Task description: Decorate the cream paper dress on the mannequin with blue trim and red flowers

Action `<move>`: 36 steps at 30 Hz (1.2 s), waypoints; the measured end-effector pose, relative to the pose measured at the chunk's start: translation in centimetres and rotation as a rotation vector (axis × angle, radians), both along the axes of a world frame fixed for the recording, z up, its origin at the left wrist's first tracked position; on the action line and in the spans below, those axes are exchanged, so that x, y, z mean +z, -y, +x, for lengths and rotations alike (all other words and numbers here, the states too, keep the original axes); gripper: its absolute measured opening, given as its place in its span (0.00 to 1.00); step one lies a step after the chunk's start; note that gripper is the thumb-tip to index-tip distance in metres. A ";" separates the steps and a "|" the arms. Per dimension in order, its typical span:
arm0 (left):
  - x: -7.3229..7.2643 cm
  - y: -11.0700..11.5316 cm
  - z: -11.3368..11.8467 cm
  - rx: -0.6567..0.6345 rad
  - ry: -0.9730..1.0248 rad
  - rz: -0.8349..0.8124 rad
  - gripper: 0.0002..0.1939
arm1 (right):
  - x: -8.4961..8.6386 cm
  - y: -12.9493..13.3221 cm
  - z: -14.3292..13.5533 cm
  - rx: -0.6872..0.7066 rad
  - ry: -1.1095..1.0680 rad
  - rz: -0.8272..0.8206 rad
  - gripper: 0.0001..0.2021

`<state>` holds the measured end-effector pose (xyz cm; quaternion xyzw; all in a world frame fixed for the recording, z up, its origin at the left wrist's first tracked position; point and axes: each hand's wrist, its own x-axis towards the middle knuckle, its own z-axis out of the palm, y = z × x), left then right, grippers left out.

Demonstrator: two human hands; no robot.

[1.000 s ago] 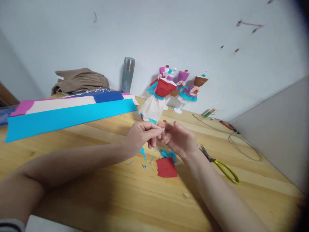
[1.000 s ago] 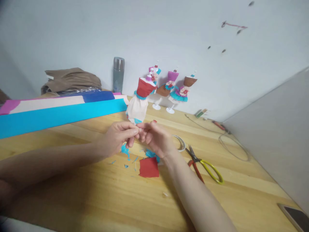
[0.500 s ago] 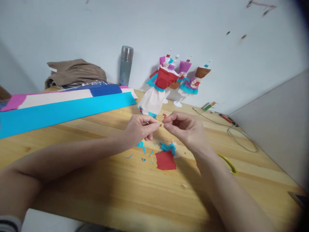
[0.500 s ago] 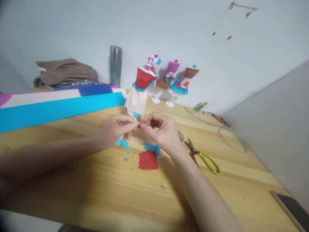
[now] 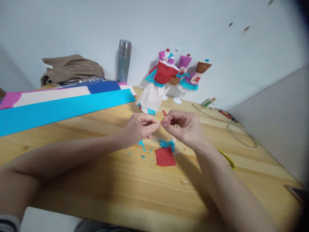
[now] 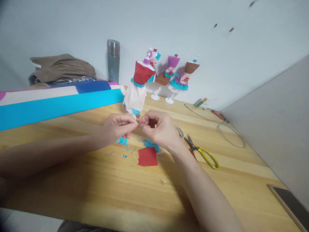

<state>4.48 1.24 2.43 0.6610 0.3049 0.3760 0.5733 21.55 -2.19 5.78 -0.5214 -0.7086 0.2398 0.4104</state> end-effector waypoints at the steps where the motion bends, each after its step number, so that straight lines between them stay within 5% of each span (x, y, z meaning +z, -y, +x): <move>1: 0.1 0.1 0.0 0.000 -0.007 0.003 0.11 | 0.0 0.0 0.0 0.000 0.018 0.009 0.04; 12: 0.6 0.3 0.4 0.005 -0.097 -0.166 0.08 | -0.7 -0.1 -0.1 -0.066 0.239 0.142 0.04; 16: -0.4 -0.4 0.3 -0.005 -0.111 -0.276 0.09 | -0.3 0.0 0.1 -0.139 0.282 0.217 0.05; 19: -1.9 -1.0 0.7 0.097 -0.117 -0.439 0.14 | 0.0 -0.1 0.5 -0.167 0.170 0.106 0.04; 25: -3.5 -2.1 1.8 0.237 0.280 -0.726 0.09 | -1.2 -2.0 1.6 -0.177 -0.083 -0.104 0.10; 29: -4.0 -2.9 1.8 0.220 0.392 -0.743 0.09 | -2.4 -3.2 1.9 -0.209 -0.156 -0.149 0.12; 36: -4.5 -3.8 2.4 0.162 0.449 -0.698 0.06 | -3.8 -3.7 1.2 -0.229 -0.007 0.103 0.07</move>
